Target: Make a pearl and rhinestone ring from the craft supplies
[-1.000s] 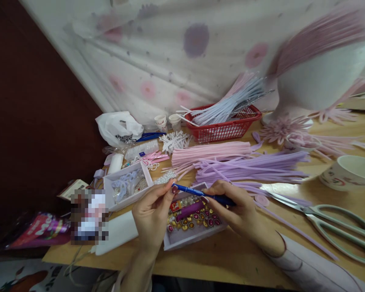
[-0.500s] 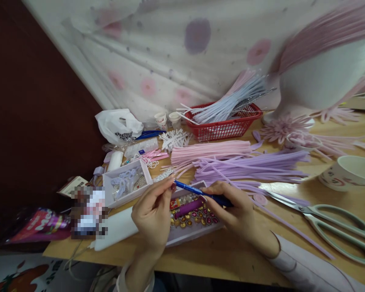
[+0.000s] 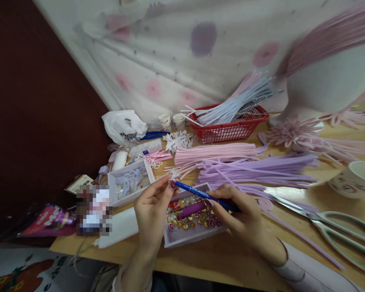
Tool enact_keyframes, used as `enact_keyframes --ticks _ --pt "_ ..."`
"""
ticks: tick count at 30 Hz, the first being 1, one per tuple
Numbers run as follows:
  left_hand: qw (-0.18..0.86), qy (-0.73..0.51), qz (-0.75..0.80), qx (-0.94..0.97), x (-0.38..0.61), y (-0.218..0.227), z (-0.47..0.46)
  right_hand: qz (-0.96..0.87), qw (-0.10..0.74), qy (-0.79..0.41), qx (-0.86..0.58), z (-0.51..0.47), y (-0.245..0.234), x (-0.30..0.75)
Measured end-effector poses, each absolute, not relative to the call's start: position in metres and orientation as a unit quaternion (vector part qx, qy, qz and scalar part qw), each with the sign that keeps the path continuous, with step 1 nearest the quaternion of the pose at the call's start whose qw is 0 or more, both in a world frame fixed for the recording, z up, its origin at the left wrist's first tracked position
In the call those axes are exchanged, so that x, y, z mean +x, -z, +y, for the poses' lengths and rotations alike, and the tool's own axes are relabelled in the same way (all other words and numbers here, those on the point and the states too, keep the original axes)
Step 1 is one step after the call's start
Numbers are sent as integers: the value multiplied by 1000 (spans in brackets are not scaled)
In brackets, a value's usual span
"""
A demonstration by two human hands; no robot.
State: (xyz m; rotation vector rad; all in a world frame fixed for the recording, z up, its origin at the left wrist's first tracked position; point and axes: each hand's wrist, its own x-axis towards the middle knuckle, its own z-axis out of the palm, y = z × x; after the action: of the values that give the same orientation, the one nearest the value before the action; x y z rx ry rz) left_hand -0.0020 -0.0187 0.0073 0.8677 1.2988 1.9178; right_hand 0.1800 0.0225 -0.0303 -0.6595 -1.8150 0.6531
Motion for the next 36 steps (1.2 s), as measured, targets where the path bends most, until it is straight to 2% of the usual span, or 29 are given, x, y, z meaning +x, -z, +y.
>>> enact_keyframes --ticks 4,10,18,31,36 --pt "380 -710 483 344 -1 -5 -20 -759 525 -270 -274 24 31 180" --pt "380 -707 473 363 -2 -5 -21 -772 519 -241 -278 26 28 181" --pt "277 -721 486 409 5 -2 -19 -778 520 -228 -269 25 30 180" --pt "211 -735 481 429 6 3 -18 -768 500 -265 -299 23 31 181" --pt "207 -735 495 415 11 2 -16 -763 531 -231 -288 20 27 174"
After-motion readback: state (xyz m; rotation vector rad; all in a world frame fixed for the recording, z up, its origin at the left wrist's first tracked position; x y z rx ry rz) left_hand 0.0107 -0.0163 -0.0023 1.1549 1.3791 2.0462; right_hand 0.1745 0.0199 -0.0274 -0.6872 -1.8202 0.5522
